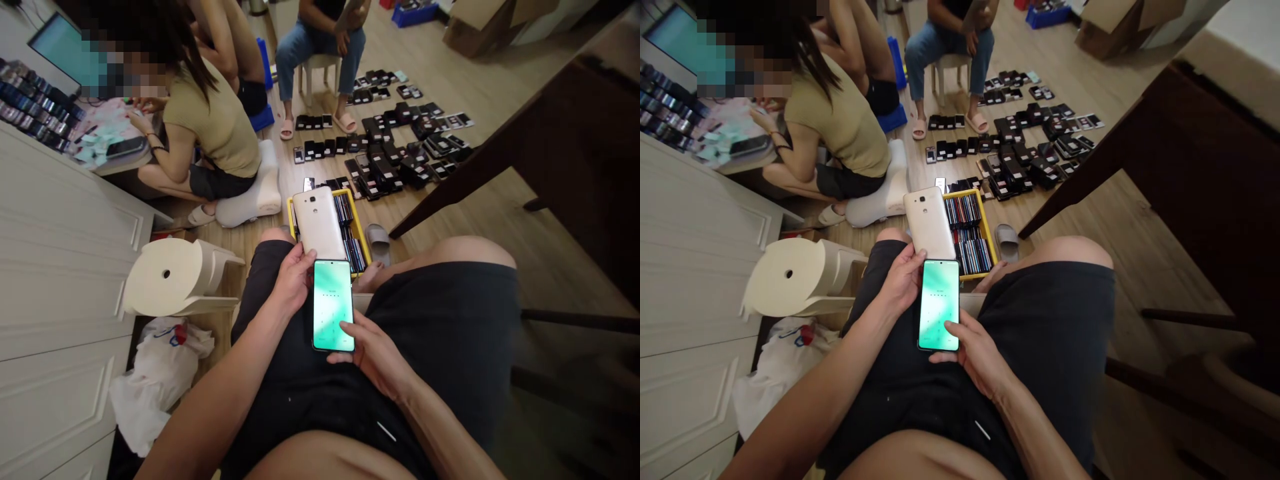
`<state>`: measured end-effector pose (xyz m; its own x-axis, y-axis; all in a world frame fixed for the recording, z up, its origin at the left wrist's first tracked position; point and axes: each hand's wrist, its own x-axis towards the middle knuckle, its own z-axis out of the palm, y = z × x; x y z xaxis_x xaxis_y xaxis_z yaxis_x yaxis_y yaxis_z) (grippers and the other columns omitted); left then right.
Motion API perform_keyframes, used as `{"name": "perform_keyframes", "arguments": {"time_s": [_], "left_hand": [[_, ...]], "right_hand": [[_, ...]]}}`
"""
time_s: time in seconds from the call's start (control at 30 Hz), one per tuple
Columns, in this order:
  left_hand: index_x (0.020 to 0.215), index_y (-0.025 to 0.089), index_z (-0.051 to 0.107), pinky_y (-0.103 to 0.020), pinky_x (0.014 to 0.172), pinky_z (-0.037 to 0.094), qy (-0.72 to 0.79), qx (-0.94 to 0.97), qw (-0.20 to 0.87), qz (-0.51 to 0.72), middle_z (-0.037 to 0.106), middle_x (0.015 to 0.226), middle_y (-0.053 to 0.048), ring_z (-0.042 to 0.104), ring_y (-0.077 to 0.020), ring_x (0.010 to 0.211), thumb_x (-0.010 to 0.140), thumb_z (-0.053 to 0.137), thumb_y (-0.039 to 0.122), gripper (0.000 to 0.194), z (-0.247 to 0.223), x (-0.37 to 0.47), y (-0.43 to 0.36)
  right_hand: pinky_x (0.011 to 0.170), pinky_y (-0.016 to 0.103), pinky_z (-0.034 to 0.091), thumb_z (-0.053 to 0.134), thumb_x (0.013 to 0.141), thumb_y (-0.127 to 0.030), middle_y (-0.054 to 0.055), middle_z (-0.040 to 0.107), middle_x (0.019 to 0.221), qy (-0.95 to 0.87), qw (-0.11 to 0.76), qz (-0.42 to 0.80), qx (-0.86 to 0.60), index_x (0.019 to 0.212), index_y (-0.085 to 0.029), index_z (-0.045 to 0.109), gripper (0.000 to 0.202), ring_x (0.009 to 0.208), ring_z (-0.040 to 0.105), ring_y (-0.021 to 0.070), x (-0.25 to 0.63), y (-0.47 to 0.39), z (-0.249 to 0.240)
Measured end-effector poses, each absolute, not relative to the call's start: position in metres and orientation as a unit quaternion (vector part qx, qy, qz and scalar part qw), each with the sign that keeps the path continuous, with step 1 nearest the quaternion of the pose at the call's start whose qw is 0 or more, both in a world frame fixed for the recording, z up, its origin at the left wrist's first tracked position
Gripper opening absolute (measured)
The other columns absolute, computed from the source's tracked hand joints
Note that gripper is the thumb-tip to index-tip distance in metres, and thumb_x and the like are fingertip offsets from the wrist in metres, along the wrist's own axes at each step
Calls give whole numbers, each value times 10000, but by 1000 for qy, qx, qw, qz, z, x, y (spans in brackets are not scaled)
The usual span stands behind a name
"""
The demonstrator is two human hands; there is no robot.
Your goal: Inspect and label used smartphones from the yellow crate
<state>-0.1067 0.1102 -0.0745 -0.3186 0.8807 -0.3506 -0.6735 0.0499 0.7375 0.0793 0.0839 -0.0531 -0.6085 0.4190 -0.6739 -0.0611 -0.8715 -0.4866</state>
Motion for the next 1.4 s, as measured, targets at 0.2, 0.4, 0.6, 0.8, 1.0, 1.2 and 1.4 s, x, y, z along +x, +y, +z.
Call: {"name": "perform_keyframes", "arguments": {"time_s": [0.2, 0.4, 0.6, 0.8, 1.0, 1.2, 1.4], "left_hand": [[1113, 176, 661, -316, 735, 555, 452, 108, 570, 678, 766, 942, -50, 715, -222, 818, 709, 859, 334, 477, -71, -107, 110], [1111, 176, 660, -322, 758, 549, 453, 100, 570, 678, 766, 965, -49, 713, -215, 817, 695, 866, 332, 489, -70, -106, 111], [1089, 179, 670, -304, 746, 544, 454, 103, 569, 678, 768, 966, -45, 710, -197, 811, 717, 856, 336, 444, -71, -107, 110], [1100, 187, 670, -324, 780, 546, 453, 115, 566, 679, 767, 1011, -61, 717, -221, 878, 727, 849, 352, 446, -73, -108, 111], [1119, 193, 673, -304, 746, 549, 451, 121, 565, 680, 769, 1011, -52, 711, -200, 832, 740, 838, 346, 441, -75, -107, 110], [1138, 188, 662, -315, 731, 551, 458, 122, 572, 670, 766, 1015, -58, 712, -209, 823, 741, 840, 347, 462, -74, -107, 110], [1127, 193, 670, -317, 732, 551, 457, 126, 570, 671, 765, 1022, -61, 714, -216, 836, 749, 834, 351, 441, -75, -107, 110]], "right_hand": [[625, 335, 633, 646, 894, -289, 66, 725, 1092, -187, 153, 884, -400, 1226, -223, 668, 339, 861, 694, 213, 81, 85, -49], [622, 318, 628, 591, 931, -287, 75, 724, 1130, -184, 157, 889, -388, 1298, -243, 619, 370, 897, 689, 213, 81, 87, -49], [609, 324, 626, 577, 938, -304, 88, 726, 1132, -177, 164, 885, -399, 1272, -220, 633, 349, 884, 687, 218, 80, 86, -50], [636, 331, 625, 627, 884, -288, 87, 728, 1150, -181, 169, 883, -399, 1291, -224, 629, 411, 896, 694, 226, 83, 86, -50], [600, 298, 614, 722, 793, -291, 80, 727, 1116, -221, 167, 869, -411, 1248, -218, 653, 466, 874, 684, 219, 83, 84, -49], [498, 248, 582, 784, 779, -387, 67, 721, 1044, -339, 170, 799, -466, 1236, -197, 630, 518, 812, 659, 198, 75, 83, -56], [472, 280, 594, 679, 865, -429, 86, 731, 1024, -295, 195, 806, -475, 1232, -183, 649, 443, 802, 675, 222, 77, 83, -62]]}}
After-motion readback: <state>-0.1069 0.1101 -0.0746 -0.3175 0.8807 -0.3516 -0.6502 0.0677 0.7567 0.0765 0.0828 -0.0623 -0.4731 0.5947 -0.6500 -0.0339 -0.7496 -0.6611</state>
